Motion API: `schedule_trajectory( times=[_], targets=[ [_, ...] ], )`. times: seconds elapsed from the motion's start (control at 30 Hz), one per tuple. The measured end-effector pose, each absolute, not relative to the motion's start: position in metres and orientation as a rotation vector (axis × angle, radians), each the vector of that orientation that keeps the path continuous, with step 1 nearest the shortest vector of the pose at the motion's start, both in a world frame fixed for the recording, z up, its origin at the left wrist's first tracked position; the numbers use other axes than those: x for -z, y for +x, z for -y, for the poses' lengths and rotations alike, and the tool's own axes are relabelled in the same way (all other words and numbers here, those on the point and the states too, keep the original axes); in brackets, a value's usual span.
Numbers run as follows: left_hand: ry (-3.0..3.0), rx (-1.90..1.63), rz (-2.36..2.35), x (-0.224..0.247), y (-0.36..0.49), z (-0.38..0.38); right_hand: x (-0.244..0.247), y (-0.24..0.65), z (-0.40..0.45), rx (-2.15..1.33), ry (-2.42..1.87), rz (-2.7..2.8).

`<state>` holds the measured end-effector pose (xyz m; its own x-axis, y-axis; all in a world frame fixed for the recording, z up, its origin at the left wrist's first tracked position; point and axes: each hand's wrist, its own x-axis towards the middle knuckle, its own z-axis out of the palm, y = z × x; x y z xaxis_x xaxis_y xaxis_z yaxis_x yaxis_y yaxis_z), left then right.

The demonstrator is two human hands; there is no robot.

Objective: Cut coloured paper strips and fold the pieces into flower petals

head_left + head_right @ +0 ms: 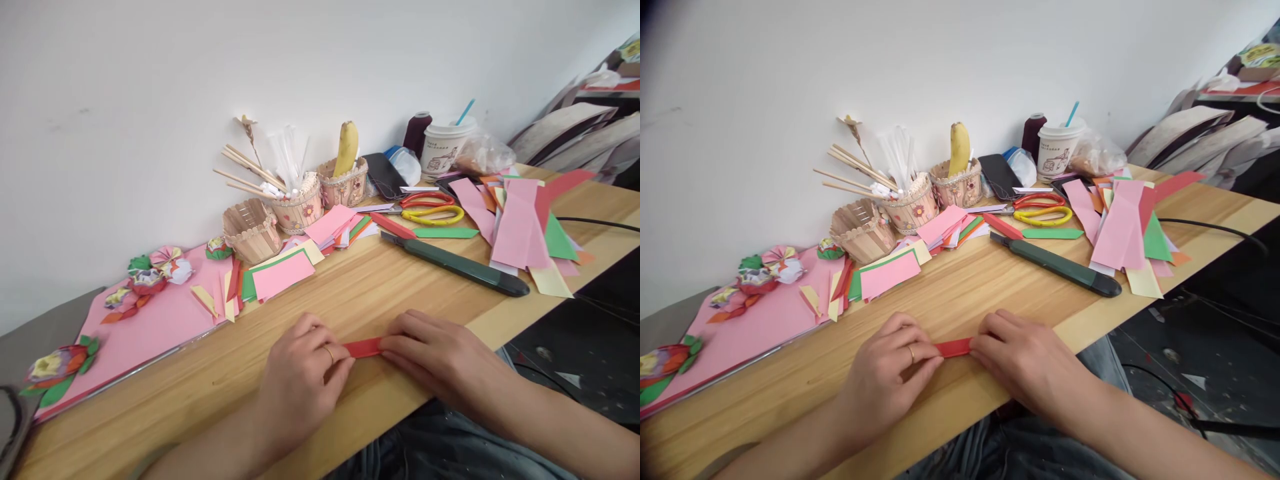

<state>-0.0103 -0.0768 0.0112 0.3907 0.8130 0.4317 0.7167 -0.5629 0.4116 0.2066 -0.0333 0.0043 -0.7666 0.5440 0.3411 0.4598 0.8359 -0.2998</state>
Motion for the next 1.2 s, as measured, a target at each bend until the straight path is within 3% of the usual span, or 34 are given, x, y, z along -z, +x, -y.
schedule_trajectory(
  times=[0.17,0.4,0.67,0.93,1.03,1.2],
  targets=[
    [2.217,-0.776,-1.555,-0.011,-0.012,0.074,0.001,0.199,0.026,-0.370,-0.915,2.588],
    [2.263,-0.690,-1.765,-0.006,-0.011,0.071,0.007,0.194,0.025,-0.241,-0.942,2.555],
    [2.785,-0.582,-1.336,-0.005,-0.018,0.067,0.005,0.193,0.020,-0.415,-1.048,2.497],
    [3.068,-0.407,-1.284,0.001,-0.020,0.072,0.010,0.216,0.028,-0.469,-0.976,2.359],
    [3.029,-0.383,-1.231,-0.004,-0.021,0.071,0.009,0.212,0.038,-0.360,-0.894,2.368],
    [2.881,-0.474,-1.260,-0.012,-0.021,0.070,0.011,0.198,0.053,0.110,-0.729,2.602]
  ],
)
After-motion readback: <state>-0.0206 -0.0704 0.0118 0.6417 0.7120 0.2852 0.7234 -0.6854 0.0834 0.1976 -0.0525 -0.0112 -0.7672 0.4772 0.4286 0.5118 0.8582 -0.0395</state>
